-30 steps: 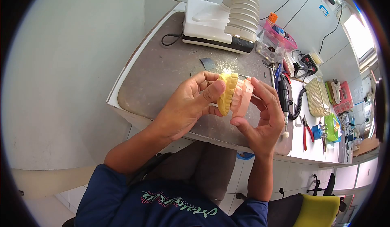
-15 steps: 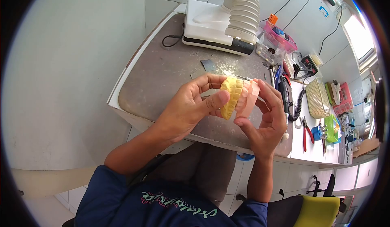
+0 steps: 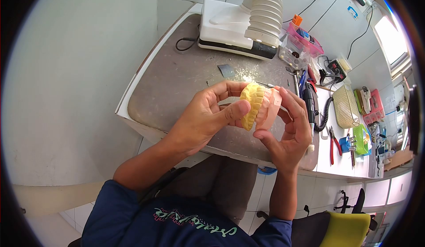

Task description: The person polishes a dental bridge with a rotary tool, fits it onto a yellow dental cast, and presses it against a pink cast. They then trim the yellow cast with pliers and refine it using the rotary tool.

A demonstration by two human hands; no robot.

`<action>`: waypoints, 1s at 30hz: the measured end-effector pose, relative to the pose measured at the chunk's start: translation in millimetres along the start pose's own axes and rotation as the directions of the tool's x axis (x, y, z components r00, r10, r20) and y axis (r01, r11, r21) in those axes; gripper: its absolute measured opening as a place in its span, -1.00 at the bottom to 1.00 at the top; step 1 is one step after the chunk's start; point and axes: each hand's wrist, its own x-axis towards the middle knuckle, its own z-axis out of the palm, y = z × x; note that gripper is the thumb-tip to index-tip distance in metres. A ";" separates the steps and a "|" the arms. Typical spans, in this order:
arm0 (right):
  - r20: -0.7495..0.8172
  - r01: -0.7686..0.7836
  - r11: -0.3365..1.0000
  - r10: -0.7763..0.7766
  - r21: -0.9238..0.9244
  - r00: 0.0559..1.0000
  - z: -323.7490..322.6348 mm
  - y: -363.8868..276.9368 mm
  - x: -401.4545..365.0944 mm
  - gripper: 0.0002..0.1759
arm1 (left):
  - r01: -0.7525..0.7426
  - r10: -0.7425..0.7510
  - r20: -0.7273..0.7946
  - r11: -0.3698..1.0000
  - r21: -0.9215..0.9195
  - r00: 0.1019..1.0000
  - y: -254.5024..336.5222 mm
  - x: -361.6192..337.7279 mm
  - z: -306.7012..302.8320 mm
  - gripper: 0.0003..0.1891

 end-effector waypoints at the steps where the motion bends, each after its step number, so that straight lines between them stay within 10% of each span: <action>1: -0.003 0.001 1.000 -0.001 0.002 1.000 0.3 0.1 -0.1 -0.10 | 0.002 -0.002 0.003 1.000 0.007 1.000 -0.1 0.1 -0.4 -0.37; 30: -0.008 0.009 1.000 -0.009 -0.015 1.000 -0.6 1.4 -0.5 -0.07 | 0.006 -0.005 -0.013 0.999 0.034 1.000 -0.2 -1.1 -0.4 -0.34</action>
